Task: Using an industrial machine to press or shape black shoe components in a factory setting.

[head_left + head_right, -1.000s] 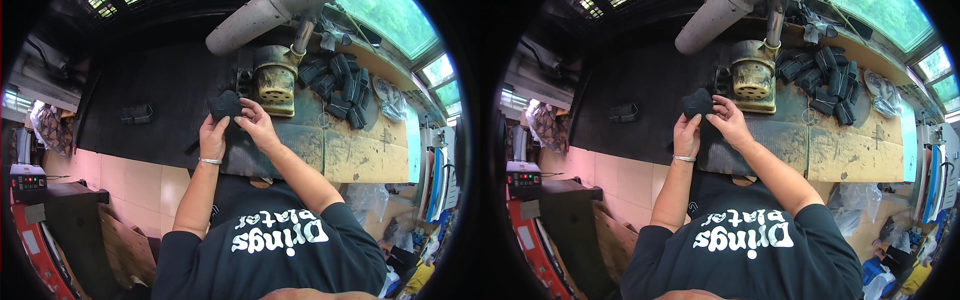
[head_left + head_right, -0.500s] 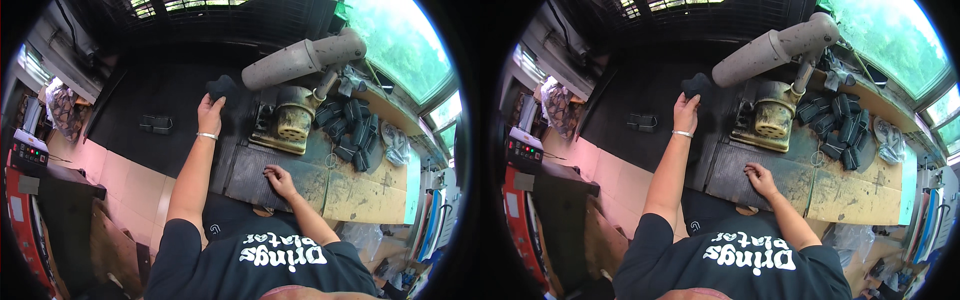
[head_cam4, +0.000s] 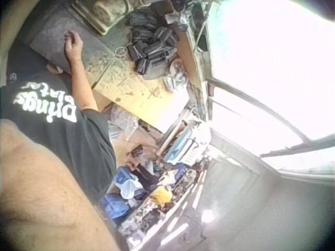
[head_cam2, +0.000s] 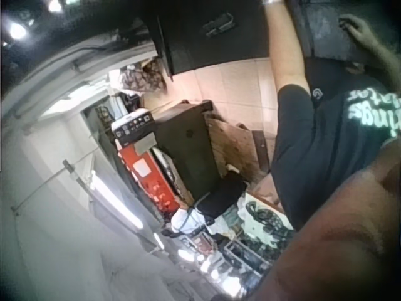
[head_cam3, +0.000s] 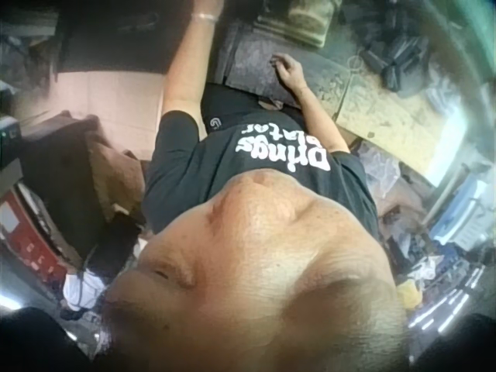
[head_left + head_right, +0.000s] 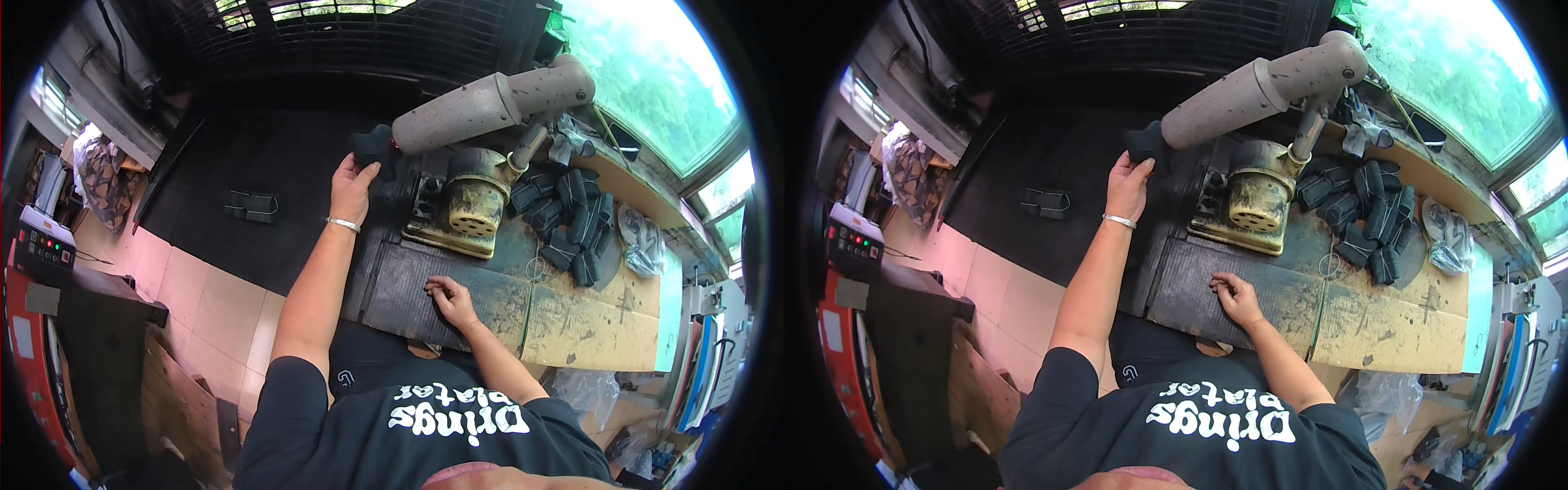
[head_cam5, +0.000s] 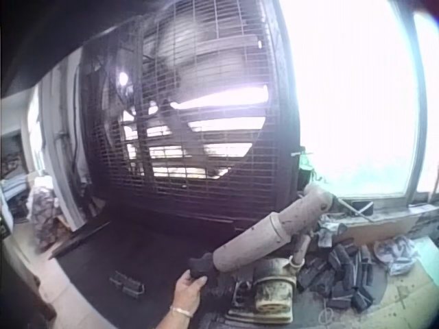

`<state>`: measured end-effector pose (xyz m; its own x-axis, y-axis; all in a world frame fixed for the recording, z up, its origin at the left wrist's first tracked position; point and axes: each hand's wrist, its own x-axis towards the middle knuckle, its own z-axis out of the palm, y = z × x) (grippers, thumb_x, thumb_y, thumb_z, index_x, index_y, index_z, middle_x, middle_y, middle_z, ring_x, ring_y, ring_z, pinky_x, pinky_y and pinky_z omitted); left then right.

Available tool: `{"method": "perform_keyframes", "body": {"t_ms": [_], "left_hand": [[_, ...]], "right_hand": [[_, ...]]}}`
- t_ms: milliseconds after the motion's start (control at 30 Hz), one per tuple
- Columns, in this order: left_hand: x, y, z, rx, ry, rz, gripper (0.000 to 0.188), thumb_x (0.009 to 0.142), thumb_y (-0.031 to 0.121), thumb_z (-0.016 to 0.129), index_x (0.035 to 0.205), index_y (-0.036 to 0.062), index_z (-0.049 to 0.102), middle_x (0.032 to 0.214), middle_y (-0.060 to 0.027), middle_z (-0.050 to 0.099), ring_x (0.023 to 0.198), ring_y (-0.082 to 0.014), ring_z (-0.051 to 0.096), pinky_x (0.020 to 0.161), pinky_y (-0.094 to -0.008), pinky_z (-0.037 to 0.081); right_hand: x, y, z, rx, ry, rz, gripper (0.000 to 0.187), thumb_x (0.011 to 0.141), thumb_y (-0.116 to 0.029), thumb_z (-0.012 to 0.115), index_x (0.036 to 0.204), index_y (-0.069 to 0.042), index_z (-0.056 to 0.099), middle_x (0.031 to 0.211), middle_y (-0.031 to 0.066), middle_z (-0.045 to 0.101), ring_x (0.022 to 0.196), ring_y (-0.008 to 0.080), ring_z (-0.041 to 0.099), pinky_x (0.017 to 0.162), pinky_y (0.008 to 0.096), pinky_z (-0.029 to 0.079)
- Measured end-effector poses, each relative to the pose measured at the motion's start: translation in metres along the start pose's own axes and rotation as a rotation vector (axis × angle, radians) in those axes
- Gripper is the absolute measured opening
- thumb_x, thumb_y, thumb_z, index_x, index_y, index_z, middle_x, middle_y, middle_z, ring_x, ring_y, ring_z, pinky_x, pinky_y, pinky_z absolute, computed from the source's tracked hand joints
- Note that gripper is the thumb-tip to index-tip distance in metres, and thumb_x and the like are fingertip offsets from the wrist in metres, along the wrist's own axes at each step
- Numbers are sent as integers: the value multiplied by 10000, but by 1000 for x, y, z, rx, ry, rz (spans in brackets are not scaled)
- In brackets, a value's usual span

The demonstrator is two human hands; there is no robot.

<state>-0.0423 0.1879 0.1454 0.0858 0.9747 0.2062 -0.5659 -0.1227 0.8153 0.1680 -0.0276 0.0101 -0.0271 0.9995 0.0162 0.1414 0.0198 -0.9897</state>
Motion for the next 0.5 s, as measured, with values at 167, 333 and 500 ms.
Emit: {"method": "perform_keyframes", "body": {"t_ms": [167, 333, 500], "left_hand": [[-10, -4, -2, -6, -27, -11, 367, 869, -19, 663, 1222, -22, 560, 1148, -67, 643, 1043, -135, 601, 959, -275, 450], [-18, -3, 1, -26, -58, -23, 376, 867, -5, 673, 1226, -17, 558, 1126, -58, 644, 1012, -121, 602, 936, -263, 455], [-26, 0, -2, 25, -118, -42, 332, 870, -22, 659, 1189, 7, 574, 1142, -62, 644, 1074, -145, 598, 1000, -292, 430]], "right_hand": [[-1, 2, 1, 11, -7, 7, 246, 927, -3, 539, 1157, 43, 613, 967, 109, 712, 874, 152, 682, 804, 274, 539], [-2, 4, 0, 8, -8, 8, 242, 925, -1, 539, 1151, 42, 615, 965, 109, 713, 871, 151, 682, 803, 273, 538], [-1, 0, 0, -4, -12, 1, 235, 926, -2, 541, 1143, 41, 620, 958, 111, 714, 870, 154, 684, 800, 276, 540]]}}
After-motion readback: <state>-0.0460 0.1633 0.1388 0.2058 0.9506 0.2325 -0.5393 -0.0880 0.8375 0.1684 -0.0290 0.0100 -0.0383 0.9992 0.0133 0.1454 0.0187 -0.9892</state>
